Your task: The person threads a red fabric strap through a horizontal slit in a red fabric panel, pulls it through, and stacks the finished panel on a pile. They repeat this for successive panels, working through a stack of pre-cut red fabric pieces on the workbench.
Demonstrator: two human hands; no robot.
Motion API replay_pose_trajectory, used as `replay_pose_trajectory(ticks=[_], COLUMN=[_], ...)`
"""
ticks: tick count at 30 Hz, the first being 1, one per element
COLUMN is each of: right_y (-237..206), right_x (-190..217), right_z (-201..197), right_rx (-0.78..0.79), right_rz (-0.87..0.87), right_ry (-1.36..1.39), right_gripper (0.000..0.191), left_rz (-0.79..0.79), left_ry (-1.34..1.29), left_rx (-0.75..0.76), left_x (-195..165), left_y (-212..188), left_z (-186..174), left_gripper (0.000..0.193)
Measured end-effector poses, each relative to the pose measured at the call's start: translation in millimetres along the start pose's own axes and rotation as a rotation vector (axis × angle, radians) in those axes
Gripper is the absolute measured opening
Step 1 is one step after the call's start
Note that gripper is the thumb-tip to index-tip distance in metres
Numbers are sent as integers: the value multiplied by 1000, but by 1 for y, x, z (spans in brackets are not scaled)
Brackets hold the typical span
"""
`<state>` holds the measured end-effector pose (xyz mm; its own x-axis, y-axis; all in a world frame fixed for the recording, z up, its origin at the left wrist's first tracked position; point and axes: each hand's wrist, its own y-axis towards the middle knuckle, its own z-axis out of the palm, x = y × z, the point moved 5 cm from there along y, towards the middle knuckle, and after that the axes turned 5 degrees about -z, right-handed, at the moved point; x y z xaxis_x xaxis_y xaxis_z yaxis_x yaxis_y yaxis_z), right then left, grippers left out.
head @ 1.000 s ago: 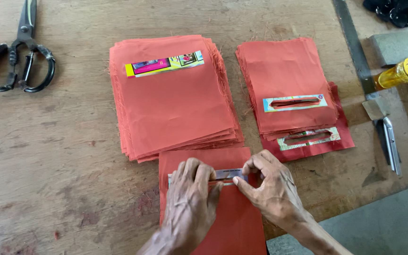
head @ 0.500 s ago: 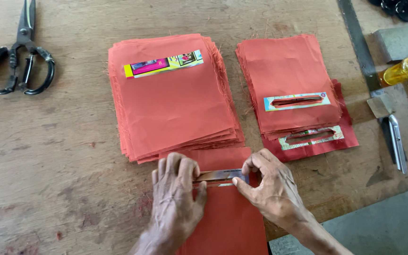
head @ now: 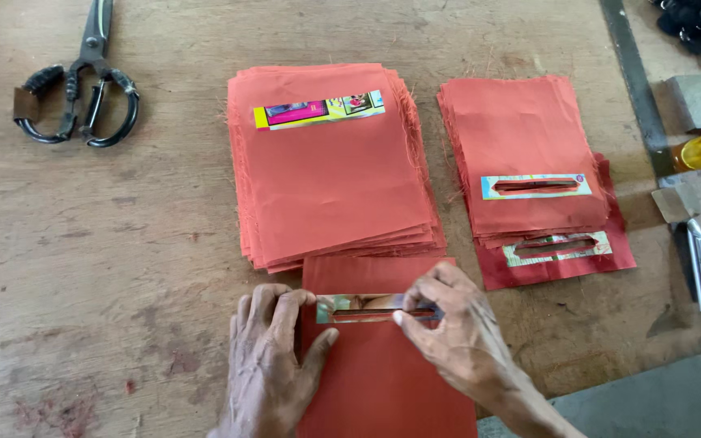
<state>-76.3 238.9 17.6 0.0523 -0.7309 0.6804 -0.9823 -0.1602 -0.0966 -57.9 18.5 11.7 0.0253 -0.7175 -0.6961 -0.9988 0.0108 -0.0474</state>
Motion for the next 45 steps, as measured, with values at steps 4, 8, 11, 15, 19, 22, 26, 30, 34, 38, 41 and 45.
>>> replay_pose_trajectory(ticks=[4,8,11,15,19,22,26,30,34,38,41,45], right_y=[13,18,14,12,21,29,36,45,49,48,45,45], right_x=[19,29,17,-4,3,10,25,39,50,57,68,70], right_z=[24,29,13,-6,-30,-41,-38,-16,14,40,32,16], right_rx=[68,102,128,160,17,9,131,211,170,276,197,182], right_rz=[-40,-74,-12,124,-49,-57,-173,-335,-397,-389,-522,-414], right_ry=[26,125,46,-34,21,-2,-36,-85,-89,-33,-1,108], right_gripper=[19,18,16,18,13,20,40,45,49,29,19,16], left_rz=[7,-15,-34,-75,48,133,242,77,64,-100,44,-4], left_ry=[52,31,18,20,59,88,-9,-250,-353,-407,-444,-216], left_rx=[-28,-45,-66,-83,-67,8,66,212,-111,-9,-38,-19], left_x=[-3,1,6,10,8,6,-5,-9,-8,7,3,8], left_y=[0,1,-1,0,5,9,12,11,8,9,2,4], left_z=[-4,-6,-7,-4,1,4,6,8,-19,-19,-15,6], left_gripper=[57,50,50,37,9,6,9,16,17,36,63,63])
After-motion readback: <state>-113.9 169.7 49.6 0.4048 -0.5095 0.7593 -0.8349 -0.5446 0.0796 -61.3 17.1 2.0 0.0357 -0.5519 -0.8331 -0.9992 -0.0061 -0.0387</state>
